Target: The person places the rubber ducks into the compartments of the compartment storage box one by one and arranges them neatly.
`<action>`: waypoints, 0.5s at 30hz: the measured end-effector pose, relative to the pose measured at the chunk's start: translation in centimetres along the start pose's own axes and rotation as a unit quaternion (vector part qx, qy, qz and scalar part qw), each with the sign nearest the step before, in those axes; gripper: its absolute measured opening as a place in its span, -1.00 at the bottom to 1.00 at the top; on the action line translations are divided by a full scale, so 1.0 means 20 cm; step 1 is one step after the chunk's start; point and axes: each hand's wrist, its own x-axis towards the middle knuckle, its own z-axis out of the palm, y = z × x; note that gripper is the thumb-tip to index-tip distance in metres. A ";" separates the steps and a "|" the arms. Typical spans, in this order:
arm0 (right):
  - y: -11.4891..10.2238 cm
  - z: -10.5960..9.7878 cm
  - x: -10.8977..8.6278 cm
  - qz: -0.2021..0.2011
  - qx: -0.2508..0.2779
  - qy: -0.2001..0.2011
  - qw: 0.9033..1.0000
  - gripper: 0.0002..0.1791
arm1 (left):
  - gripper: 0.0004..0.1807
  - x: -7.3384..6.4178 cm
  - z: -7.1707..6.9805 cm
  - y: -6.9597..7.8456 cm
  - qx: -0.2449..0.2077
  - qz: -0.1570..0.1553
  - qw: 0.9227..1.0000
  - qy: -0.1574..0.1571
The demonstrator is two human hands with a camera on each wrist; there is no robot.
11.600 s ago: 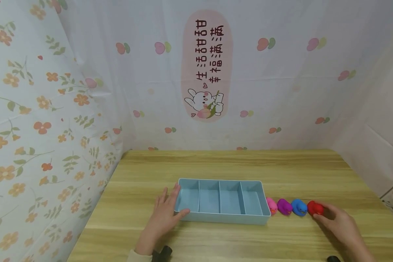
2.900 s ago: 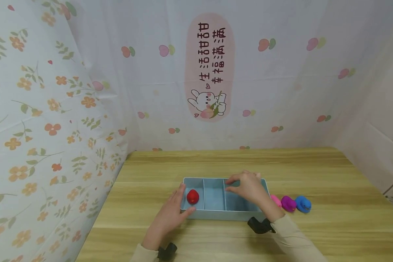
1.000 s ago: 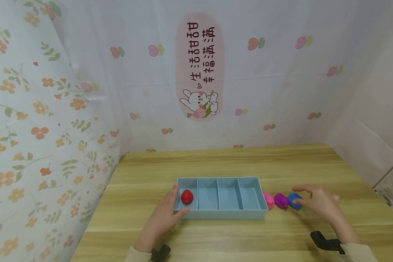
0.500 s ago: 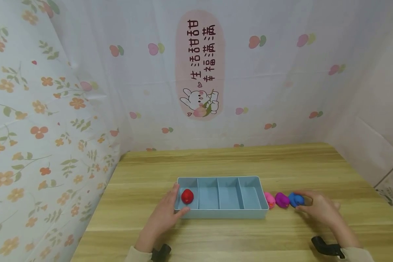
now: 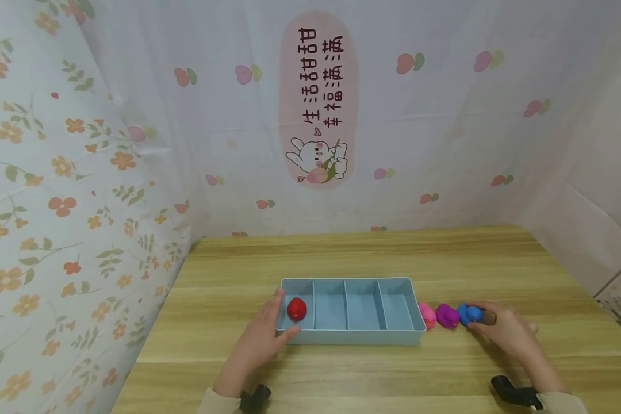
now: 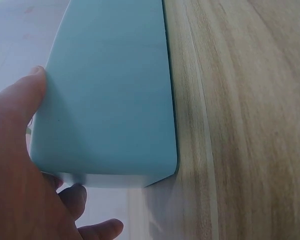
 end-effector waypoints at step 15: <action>-0.09 -0.08 0.04 -0.020 0.020 0.021 0.999 -0.37 | -0.03 0.00 0.01 -0.01 0.001 -0.005 1.000 -0.005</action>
